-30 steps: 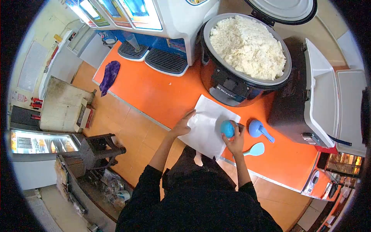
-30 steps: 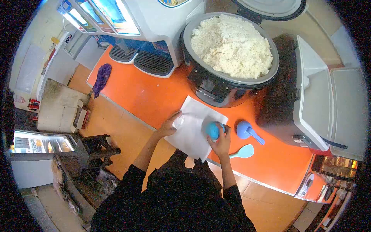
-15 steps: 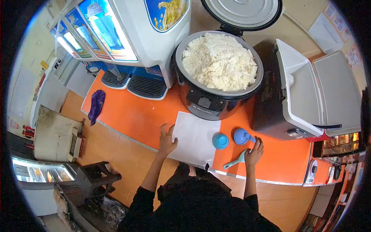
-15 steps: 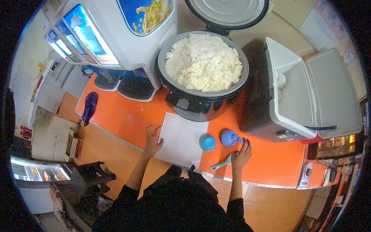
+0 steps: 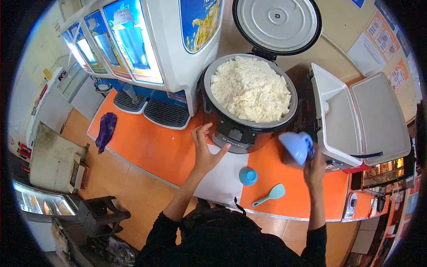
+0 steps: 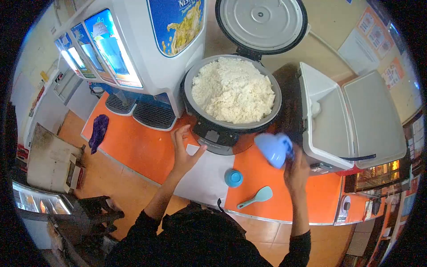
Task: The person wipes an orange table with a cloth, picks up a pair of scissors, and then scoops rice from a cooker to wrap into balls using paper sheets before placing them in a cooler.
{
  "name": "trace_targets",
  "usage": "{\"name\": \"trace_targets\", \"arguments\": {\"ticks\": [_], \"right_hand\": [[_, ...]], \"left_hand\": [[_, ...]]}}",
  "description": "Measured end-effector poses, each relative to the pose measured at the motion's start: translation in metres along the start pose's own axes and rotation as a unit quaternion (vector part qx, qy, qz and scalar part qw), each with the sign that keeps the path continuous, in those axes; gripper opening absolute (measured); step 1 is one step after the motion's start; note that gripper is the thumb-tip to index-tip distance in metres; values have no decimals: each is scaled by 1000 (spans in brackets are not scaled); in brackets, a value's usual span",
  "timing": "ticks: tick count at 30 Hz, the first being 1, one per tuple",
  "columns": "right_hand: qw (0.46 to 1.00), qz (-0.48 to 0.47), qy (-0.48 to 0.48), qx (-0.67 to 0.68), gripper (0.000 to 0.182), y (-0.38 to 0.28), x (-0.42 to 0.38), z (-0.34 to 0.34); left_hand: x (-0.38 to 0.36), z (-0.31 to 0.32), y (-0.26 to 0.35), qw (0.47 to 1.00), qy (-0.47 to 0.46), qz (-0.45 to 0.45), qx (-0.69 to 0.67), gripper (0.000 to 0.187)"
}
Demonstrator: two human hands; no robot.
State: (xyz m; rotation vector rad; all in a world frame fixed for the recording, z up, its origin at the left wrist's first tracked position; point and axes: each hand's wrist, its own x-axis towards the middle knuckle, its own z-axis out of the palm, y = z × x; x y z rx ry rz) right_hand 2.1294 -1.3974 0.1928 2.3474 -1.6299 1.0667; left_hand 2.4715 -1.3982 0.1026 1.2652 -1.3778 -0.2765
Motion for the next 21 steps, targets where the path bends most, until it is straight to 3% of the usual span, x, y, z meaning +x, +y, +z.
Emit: {"name": "trace_targets", "arguments": {"ticks": [2, 4, 8, 13, 21], "right_hand": [[994, -54, 12, -99, 33, -28, 76, -15], [968, -105, 9, -229, 34, -48, 139, -9], [944, -187, -10, -270, 31, -72, 217, 31], [884, -292, -41, -362, 28, -72, 238, 81], [820, -378, -92, -419, 29, -89, 241, 86]], "left_hand": [[4, 6, 3, 1000, 8, 23, -8, 76], [5, 12, 5, 998, 22, -17, -51, 78], [-7, 16, -1, 997, 51, -54, -36, 74], [-19, 8, 6, 994, 36, -92, -47, 69], [-3, 10, 7, 989, 12, -143, -30, 69]]}}
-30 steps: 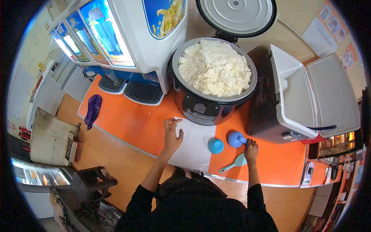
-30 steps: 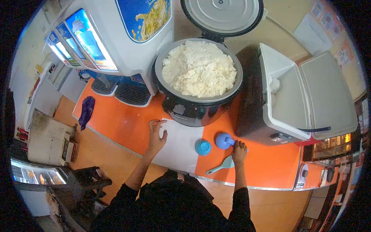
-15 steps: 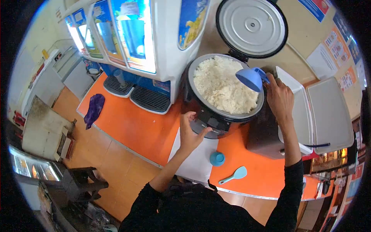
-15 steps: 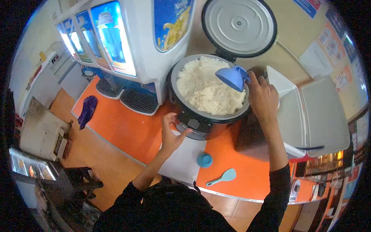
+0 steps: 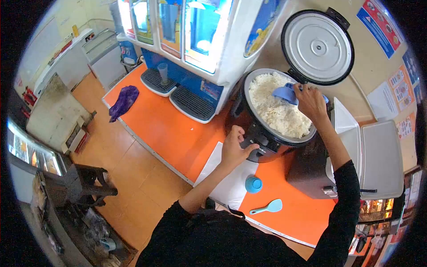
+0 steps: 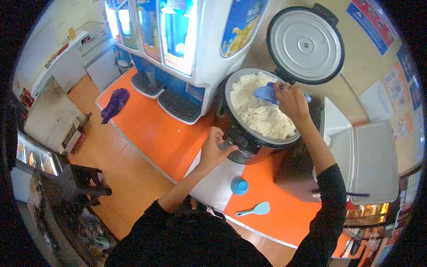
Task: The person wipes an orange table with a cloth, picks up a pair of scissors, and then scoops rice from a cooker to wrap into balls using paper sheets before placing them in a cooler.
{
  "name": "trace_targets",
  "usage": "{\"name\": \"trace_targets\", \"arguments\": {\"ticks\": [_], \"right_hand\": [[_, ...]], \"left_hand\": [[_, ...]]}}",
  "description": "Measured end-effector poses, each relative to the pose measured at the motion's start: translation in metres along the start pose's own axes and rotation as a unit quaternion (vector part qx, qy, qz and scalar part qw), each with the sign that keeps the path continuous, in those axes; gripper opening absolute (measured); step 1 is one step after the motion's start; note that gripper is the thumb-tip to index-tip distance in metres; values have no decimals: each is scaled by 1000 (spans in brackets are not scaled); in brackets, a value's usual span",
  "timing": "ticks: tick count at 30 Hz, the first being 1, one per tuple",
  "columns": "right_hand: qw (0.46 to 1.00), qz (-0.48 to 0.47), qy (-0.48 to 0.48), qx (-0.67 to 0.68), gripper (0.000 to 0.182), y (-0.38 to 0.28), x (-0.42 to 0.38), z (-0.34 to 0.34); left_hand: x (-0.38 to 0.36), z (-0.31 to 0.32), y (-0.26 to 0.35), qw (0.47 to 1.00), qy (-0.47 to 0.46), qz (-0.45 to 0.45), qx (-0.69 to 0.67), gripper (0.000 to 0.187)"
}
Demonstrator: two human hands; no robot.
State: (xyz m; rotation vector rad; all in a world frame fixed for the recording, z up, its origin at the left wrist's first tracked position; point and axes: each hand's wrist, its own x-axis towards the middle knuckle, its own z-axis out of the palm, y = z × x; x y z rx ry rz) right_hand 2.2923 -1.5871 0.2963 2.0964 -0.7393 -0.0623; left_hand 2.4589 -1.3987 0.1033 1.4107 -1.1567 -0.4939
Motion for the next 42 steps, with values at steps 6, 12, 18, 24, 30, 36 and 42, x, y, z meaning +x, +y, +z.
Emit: {"name": "trace_targets", "arguments": {"ticks": [6, 12, 18, 24, 30, 36, 42], "right_hand": [[989, -36, 73, 126, 38, 9, 4, 28], [971, 203, 80, 100, 56, 54, -18, 143], [984, 145, -63, 85, 65, 53, 6, 291], [917, 80, 86, 380, 66, -132, -112, 97], [812, -65, -88, 574, 67, -325, -209, -17], [773, -158, -136, 599, 67, -428, -211, -103], [772, -209, -125, 587, 67, -505, -162, -167]], "left_hand": [[-30, 8, -4, 992, 93, 86, -30, 61], [-134, -40, -75, 992, 85, -73, 63, 50], [-254, -119, -113, 950, 24, -274, 149, 44], [-358, -142, -199, 955, 36, -171, 238, 18], [-418, -209, -177, 914, 108, -341, 191, 25], [-516, -297, -156, 898, 117, -381, 187, 29], [-591, -392, -136, 844, 210, -478, 123, 28]]}}
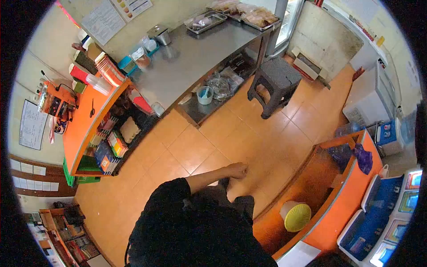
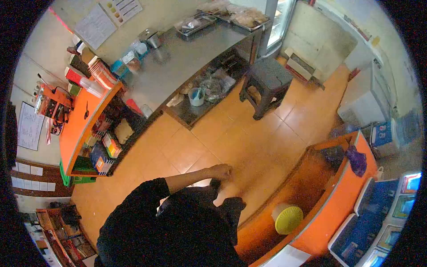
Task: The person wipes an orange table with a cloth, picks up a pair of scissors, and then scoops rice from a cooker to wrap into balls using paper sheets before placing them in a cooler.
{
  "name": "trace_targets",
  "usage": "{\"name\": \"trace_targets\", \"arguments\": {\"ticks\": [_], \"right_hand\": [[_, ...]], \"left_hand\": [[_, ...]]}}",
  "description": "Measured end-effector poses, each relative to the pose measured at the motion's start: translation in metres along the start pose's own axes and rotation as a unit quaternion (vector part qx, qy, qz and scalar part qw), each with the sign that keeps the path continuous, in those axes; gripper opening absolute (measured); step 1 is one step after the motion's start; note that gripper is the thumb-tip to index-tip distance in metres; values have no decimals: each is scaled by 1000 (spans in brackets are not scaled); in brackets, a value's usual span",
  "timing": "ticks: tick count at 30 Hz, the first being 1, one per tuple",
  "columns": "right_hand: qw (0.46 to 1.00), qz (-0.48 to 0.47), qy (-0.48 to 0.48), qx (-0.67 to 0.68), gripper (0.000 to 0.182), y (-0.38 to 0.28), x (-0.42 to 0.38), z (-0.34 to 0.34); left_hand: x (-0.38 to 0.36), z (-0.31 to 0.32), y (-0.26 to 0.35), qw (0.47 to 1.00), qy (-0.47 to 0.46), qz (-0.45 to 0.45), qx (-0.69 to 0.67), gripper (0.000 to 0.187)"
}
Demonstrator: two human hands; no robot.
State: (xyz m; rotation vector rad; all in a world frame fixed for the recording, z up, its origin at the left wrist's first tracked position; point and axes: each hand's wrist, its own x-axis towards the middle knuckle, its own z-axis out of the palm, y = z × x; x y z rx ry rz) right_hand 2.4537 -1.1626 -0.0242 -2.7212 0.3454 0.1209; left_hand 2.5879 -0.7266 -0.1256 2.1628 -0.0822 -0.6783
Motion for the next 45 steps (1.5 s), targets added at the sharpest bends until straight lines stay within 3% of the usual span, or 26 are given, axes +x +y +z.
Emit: {"name": "trace_targets", "arguments": {"ticks": [3, 6, 8, 9, 11, 14, 17, 20, 23, 25, 26, 27, 29, 32, 34, 36, 37, 38, 39, 40, 42, 44, 45], "right_hand": [[1000, 2, 6, -12, 68, -22, 58, 7], [999, 7, 15, -39, 68, -29, 117, 6], [998, 18, 18, -56, 68, -30, 156, -1], [998, 25, 20, -63, 68, -31, 174, -3], [996, 39, 22, -71, 68, -36, 202, -5], [996, 47, 24, -68, 69, -59, 224, 9], [999, 38, -7, -24, 69, -103, 220, 55], [987, 53, -135, 74, 69, -175, 190, 128], [927, 92, -321, 171, 70, -263, 145, 207], [875, 106, -426, 205, 70, -315, 121, 244], [852, 108, -466, 212, 70, -338, 111, 257], [834, 108, -496, 217, 70, -356, 107, 266], [812, 114, -527, 224, 70, -380, 103, 278], [806, 141, -524, 236, 70, -382, 98, 279], [802, 173, -513, 252, 71, -371, 90, 274], [785, 211, -512, 277, 71, -348, 77, 271], [776, 228, -509, 295, 71, -331, 66, 273], [715, 260, -515, 396, 68, -305, 52, 287], [774, 219, -507, 310, 60, -276, 43, 306], [827, 96, -422, 359, 50, -193, 0, 399], [682, 320, -443, 486, 37, -164, -2, 380], [662, 358, -210, 624, 28, -171, -4, 313], [684, 357, -123, 624, 25, -176, -6, 285]], "left_hand": [[36, -9, -58, 998, -19, -35, 46, 41], [72, -25, -103, 999, 28, 27, -22, 38], [81, -48, -103, 980, 51, -143, -132, 37], [92, -53, -115, 979, 46, -146, -131, 37], [114, -63, -144, 921, 114, -261, -264, 42], [141, -68, -210, 895, 161, -305, -283, 43], [154, -77, -268, 904, 198, -292, -241, 40], [149, -121, -285, 896, 228, -296, -239, 39], [149, -136, -325, 859, 145, -356, -337, 38], [162, -139, -366, 881, 159, -264, -357, 40], [163, -128, -387, 897, 275, -195, -285, 40], [158, -162, -376, 845, 146, -220, -464, 39], [159, -205, -346, 898, 140, -250, -334, 32], [164, -244, -342, 898, 108, -233, -357, 28], [160, -264, -337, 942, 122, -189, -251, 25], [155, -284, -319, 888, 129, -182, -402, 26], [155, -288, -314, 886, 113, -188, -407, 28], [158, -290, -309, 894, 93, -208, -385, 30], [164, -290, -304, 905, 73, -230, -352, 31], [168, -289, -296, 911, 52, -249, -325, 33], [177, -275, -291, 911, 3, -276, -308, 36], [186, -247, -308, 876, -22, -265, -401, 41], [186, -232, -323, 841, -26, -258, -475, 45]]}}
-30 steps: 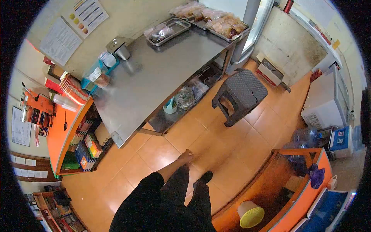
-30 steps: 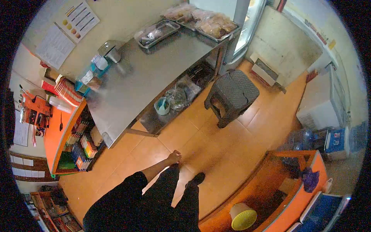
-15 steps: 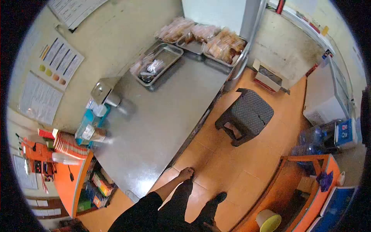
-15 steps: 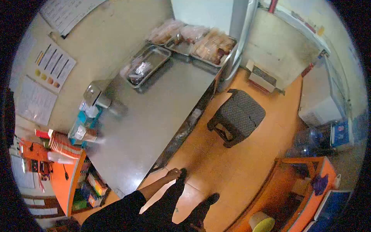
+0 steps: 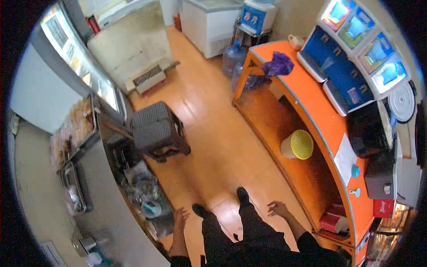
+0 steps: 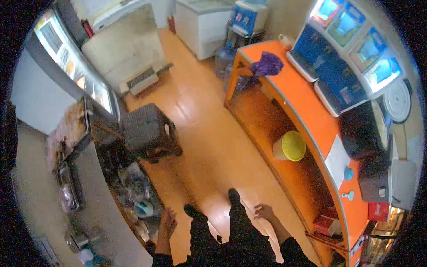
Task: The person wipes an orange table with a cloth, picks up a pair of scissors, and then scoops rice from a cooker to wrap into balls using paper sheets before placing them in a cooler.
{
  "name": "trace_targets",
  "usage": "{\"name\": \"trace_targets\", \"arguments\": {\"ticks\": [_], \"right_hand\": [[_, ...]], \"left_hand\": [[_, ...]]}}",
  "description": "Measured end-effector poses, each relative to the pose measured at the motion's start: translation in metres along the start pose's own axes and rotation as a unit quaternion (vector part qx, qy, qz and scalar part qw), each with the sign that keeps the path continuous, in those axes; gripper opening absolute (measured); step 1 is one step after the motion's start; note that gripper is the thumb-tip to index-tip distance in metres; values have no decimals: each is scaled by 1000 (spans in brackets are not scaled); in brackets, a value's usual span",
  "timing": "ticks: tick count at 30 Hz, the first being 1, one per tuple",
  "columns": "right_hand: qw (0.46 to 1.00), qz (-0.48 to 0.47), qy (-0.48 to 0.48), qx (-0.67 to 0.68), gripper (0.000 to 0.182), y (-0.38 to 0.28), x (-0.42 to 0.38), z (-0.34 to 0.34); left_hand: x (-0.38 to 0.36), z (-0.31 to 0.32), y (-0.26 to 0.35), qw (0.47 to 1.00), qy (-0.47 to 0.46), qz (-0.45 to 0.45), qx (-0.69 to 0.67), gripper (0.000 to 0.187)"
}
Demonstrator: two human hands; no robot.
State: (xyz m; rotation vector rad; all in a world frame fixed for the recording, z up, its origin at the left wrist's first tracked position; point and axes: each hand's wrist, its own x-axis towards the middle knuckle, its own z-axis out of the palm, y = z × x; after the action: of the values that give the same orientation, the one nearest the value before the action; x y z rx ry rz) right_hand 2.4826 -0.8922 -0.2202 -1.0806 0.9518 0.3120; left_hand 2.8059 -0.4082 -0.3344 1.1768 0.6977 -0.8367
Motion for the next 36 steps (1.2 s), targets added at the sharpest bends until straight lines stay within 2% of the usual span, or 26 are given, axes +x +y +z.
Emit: {"name": "trace_targets", "arguments": {"ticks": [1, 2, 3, 4, 5, 6, 9, 10, 12, 18, 20, 23, 24, 26, 27, 30, 32, 33, 34, 35, 36], "right_hand": [[991, -6, 101, -89, 22, -20, -17, -4], [964, -20, 179, -196, 20, -38, -15, -16], [962, -114, 182, -167, 16, -24, -13, -47], [955, -136, 216, -154, 17, -1, -9, -71], [973, -126, 155, -112, 18, 0, -18, -93], [964, -131, 119, -201, 26, 4, -26, -104], [954, -16, 93, -284, 27, 19, -10, -84], [949, 21, 106, -295, 27, 22, 0, -65], [935, 77, 136, -320, 28, 24, 15, -33], [909, 168, 174, -340, 31, 69, 44, 10], [903, 186, 182, -341, 32, 77, 45, 15], [901, 207, 195, -326, 34, 87, 38, 23], [903, 209, 198, -319, 35, 90, 35, 24], [908, 211, 203, -298, 36, 95, 25, 27], [912, 209, 207, -286, 37, 96, 18, 25], [925, 194, 235, -225, 39, 117, -15, 7], [950, 157, 242, -119, 41, 153, -37, -33], [980, 99, 170, 42, 41, 164, -36, -71], [953, 109, -49, 279, 42, 203, -46, -136], [922, -45, 105, 371, 36, 201, -50, -121], [855, -220, 226, 411, 30, 197, -53, -101]], "left_hand": [[18, -7, -18, 998, 24, -8, 55, 43], [46, -14, -57, 994, 108, -7, 1, 40], [83, -43, -85, 996, 69, -54, 11, 44], [33, 4, -53, 988, 147, -35, -37, 50], [34, 6, -57, 982, 174, 4, -80, 56], [36, 8, -61, 972, 197, 45, -120, 61], [119, -76, -105, 925, 293, 17, -240, 81], [156, -127, -132, 922, 240, 35, -303, 87], [207, -188, -166, 910, 191, 40, -365, 93], [276, -280, -107, 842, 287, 107, -444, 72], [288, -308, -95, 835, 283, 103, -460, 67], [326, -377, -122, 828, 207, 88, -513, 55], [324, -374, -128, 829, 208, 86, -511, 55], [316, -345, -134, 827, 273, 196, -451, 70], [304, -320, -130, 831, 308, 214, -411, 70], [253, -210, -118, 873, 370, 217, -231, 69], [210, -128, -98, 909, 335, 217, -121, 69], [190, -84, -82, 926, 296, 223, -68, 69], [168, -38, -65, 942, 245, 229, -21, 69], [149, 11, -48, 955, 185, 232, 19, 69], [127, 63, -33, 965, 115, 232, 50, 69]]}}
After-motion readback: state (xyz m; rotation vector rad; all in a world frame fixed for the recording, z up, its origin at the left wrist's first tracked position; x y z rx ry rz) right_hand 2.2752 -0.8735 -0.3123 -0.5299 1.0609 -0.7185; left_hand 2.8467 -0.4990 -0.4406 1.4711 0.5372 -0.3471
